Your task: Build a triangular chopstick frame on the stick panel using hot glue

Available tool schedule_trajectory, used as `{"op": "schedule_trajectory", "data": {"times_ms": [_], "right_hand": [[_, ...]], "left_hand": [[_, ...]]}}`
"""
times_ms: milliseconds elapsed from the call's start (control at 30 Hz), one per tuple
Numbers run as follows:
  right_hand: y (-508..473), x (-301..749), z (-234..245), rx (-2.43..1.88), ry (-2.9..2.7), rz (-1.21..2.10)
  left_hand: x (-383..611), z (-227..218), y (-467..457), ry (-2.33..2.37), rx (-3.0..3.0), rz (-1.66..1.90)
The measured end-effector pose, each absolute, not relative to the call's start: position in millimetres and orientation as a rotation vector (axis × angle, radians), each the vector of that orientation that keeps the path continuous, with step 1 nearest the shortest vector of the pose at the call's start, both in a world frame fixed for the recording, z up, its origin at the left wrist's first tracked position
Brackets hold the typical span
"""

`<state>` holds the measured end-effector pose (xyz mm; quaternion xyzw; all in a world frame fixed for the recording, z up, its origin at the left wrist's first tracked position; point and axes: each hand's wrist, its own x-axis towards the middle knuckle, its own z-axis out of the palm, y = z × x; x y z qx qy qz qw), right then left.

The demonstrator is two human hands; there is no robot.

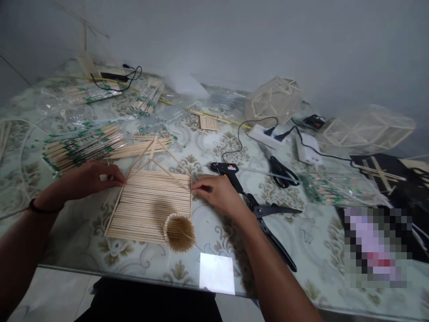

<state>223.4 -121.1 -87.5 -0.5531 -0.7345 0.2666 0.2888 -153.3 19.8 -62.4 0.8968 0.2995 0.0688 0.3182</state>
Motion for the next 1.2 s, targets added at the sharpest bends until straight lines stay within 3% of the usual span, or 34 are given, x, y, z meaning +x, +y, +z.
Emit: {"op": "schedule_trajectory", "data": {"times_ms": [300, 1200], "right_hand": [[-120, 222, -89, -1.460, -1.961, 0.692], [-118, 221, -89, -1.420, -1.996, 0.719]], "left_hand": [[-148, -61, 15, 1.001, 2.319, 0.167], [-144, -64, 10, 1.016, 2.313, 0.194]]}}
